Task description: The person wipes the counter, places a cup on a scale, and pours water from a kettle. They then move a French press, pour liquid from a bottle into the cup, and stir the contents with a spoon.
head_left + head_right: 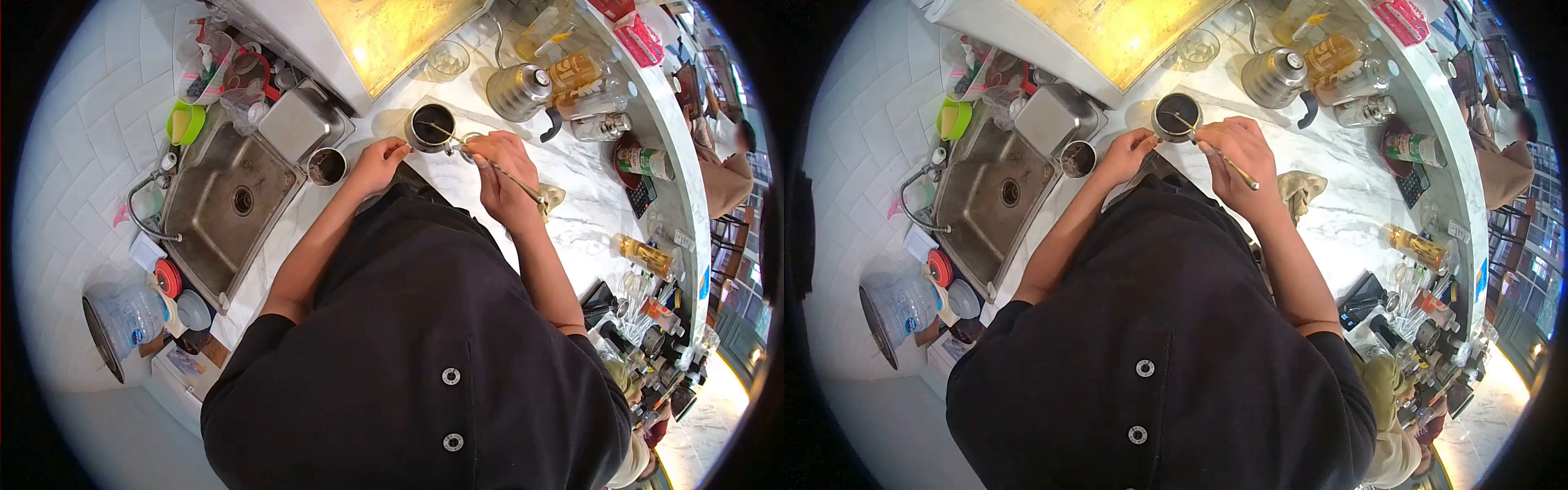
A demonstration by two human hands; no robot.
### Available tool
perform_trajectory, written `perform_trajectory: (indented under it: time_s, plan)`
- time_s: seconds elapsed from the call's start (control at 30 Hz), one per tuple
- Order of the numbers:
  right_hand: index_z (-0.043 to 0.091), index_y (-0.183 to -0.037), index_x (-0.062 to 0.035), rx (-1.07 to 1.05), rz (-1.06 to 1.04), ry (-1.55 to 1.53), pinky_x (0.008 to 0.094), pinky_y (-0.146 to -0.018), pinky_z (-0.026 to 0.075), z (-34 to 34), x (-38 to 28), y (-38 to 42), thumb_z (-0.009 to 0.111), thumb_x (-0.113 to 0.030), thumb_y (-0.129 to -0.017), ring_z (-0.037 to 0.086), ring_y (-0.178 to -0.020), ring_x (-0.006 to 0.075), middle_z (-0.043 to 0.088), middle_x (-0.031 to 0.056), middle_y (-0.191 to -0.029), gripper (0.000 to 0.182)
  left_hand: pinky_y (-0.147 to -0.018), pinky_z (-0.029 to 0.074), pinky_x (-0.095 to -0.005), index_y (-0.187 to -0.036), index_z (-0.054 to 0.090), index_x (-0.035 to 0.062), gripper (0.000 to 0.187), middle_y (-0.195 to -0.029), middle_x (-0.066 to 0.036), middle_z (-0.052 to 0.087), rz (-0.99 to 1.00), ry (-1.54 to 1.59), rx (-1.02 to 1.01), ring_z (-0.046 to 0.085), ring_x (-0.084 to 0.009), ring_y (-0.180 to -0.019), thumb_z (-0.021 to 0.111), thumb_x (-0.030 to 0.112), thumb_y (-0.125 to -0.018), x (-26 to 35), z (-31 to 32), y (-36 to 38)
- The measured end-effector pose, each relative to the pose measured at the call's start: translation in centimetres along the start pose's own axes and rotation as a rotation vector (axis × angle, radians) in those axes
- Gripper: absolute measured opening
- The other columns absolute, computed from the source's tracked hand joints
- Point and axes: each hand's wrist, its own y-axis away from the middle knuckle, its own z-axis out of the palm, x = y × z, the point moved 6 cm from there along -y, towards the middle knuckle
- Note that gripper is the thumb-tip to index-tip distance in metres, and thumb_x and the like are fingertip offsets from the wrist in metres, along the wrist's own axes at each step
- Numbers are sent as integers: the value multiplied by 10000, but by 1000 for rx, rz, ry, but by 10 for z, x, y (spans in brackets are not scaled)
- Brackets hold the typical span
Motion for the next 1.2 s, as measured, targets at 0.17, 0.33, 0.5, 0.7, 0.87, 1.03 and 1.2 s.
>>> perform_trajectory:
  time_s: [0.17,0.33,0.5,0.7,0.87,1.03,1.2]
  plan:
    - [683,-1038,-50,44,-5,55,460,-916,548,-8,4,-3,693,-21,-951,708,-870,319,750,109,-958,92,-912,512,-325,-1172,712,-4,316,-1038,-93,761,-26,-16,2,670,-160,-967,583,271,-1083,3,0,2]
    - [679,-1058,-53,17,-30,74,460,-906,547,-5,4,-3,694,-13,-944,704,-881,327,748,120,-979,121,-913,511,-320,-1189,712,-5,309,-1041,-99,758,-14,70,20,667,-161,-969,589,257,-1079,-2,2,1]
    - [688,-1061,-46,-95,-22,-49,458,-890,543,-10,1,-4,691,-18,-946,694,-918,345,748,121,-1016,119,-908,509,-314,-1190,708,-22,312,-1047,-93,757,-9,6,10,663,-151,-965,588,244,-1079,9,-3,4]
    - [693,-1069,-41,-50,116,-16,437,-868,538,-12,16,-5,651,-54,-982,673,-915,357,738,121,-1000,97,-883,511,-304,-1189,706,-32,326,-1031,-92,751,-19,74,27,655,-139,-944,593,253,-1079,5,0,4]
    - [700,-1071,-41,-97,111,-90,438,-859,532,-11,14,-6,629,-59,-997,669,-918,347,730,118,-968,105,-874,512,-305,-1187,707,-31,325,-1021,-86,748,-1,79,44,648,-133,-937,594,254,-1078,3,0,3]
    - [709,-1074,-34,-162,154,-91,430,-850,528,-16,25,-3,626,-54,-1000,667,-916,335,732,111,-969,113,-892,513,-315,-1195,707,-25,325,-1031,-93,749,6,57,45,659,-151,-958,596,254,-1073,13,-2,7]
    - [728,-1038,-38,-65,138,-58,425,-850,529,-11,27,-12,644,-55,-993,670,-913,329,738,101,-963,97,-902,510,-316,-1195,706,-27,329,-1041,-100,748,1,73,51,662,-160,-966,596,256,-1070,14,-2,8]
